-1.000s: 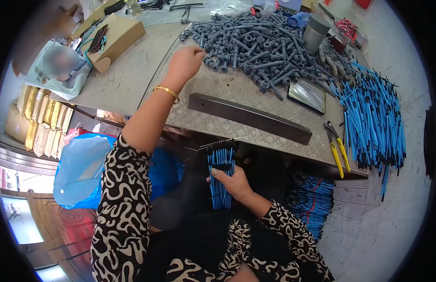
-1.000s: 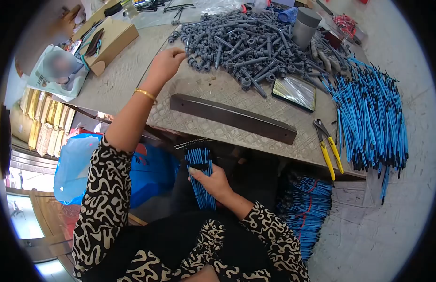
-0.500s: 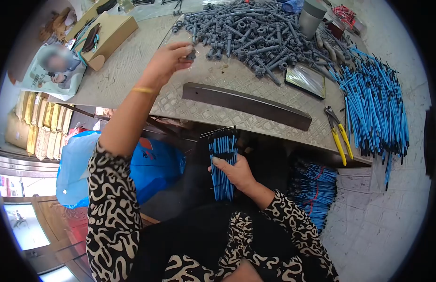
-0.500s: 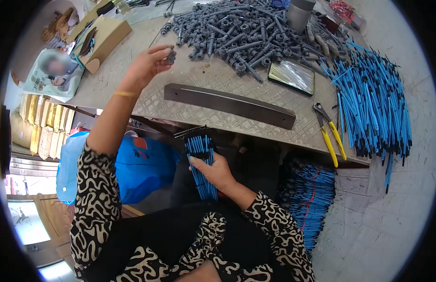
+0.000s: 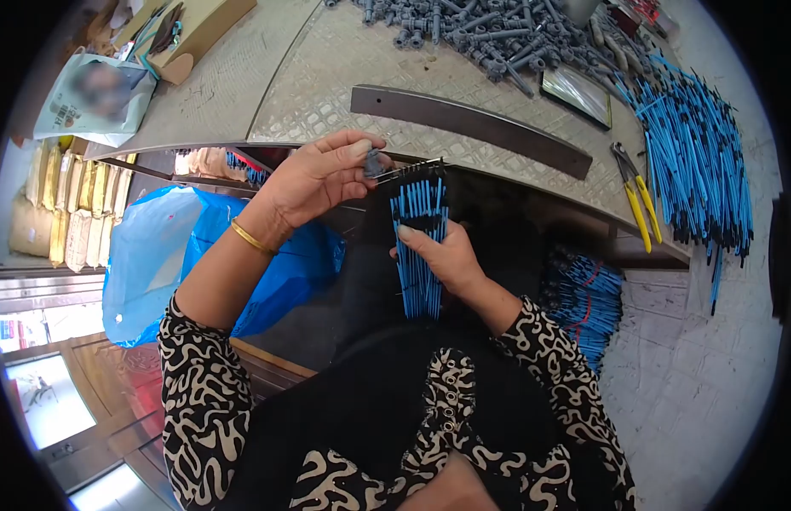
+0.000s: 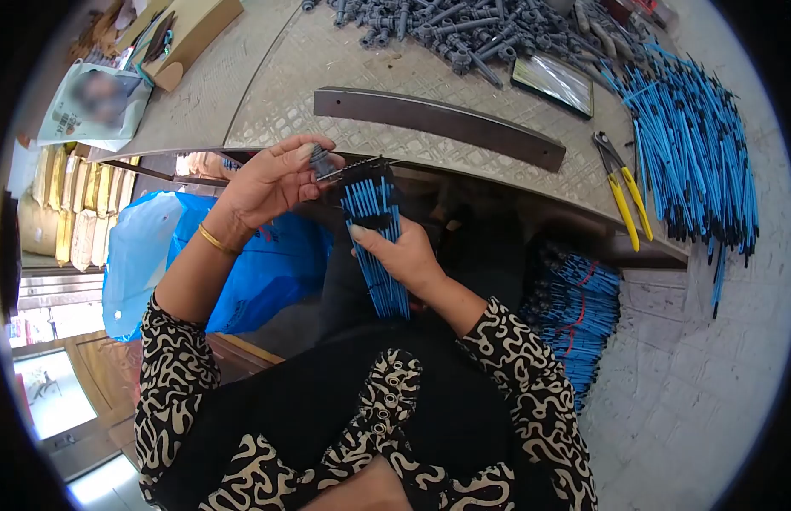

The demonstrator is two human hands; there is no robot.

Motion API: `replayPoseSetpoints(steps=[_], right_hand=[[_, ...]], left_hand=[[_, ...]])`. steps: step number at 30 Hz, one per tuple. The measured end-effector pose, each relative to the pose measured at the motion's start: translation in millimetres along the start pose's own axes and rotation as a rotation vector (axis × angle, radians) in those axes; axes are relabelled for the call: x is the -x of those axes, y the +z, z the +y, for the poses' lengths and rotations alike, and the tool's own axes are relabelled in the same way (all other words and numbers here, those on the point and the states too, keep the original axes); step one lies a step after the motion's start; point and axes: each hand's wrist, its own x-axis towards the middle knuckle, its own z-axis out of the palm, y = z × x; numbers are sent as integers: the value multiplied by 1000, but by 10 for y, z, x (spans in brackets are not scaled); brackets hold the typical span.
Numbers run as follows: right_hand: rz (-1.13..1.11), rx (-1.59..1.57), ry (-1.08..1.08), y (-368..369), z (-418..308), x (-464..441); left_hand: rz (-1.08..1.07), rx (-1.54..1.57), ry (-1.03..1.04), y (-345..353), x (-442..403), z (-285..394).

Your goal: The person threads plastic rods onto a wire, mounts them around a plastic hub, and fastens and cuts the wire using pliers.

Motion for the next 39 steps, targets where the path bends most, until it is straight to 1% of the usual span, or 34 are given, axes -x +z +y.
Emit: replayPoseSetpoints(steps=[2,5,14,17,23,26,29,32,39], right_hand=[[-8,-6,-16,19,3,-6],[-7,-2,-1,25,-11,-3],[-17,40,-2,11,24,-40],[-28,41,2,5,17,-42],[4,83,9,11,4,-55],[28,77,-25,31,34,-32],[43,111,-62,37,38,-17],[38,142,-96,41,38,-1],[47,167,-99,63,-2,42]], left_hand=[[25,-12,1,-64,-6,-63],[74,-55,-52,8,32,-5],[139,-226,-58,84,-8,36],[207,-326,-57,152,-18,57],[265,-418,-9,215,-18,65],[305,-511,16,284,16,72],[236,-575,88,327,85,53],[238,-604,163,357,107,-2],[243,-527,99,388,108,45]])
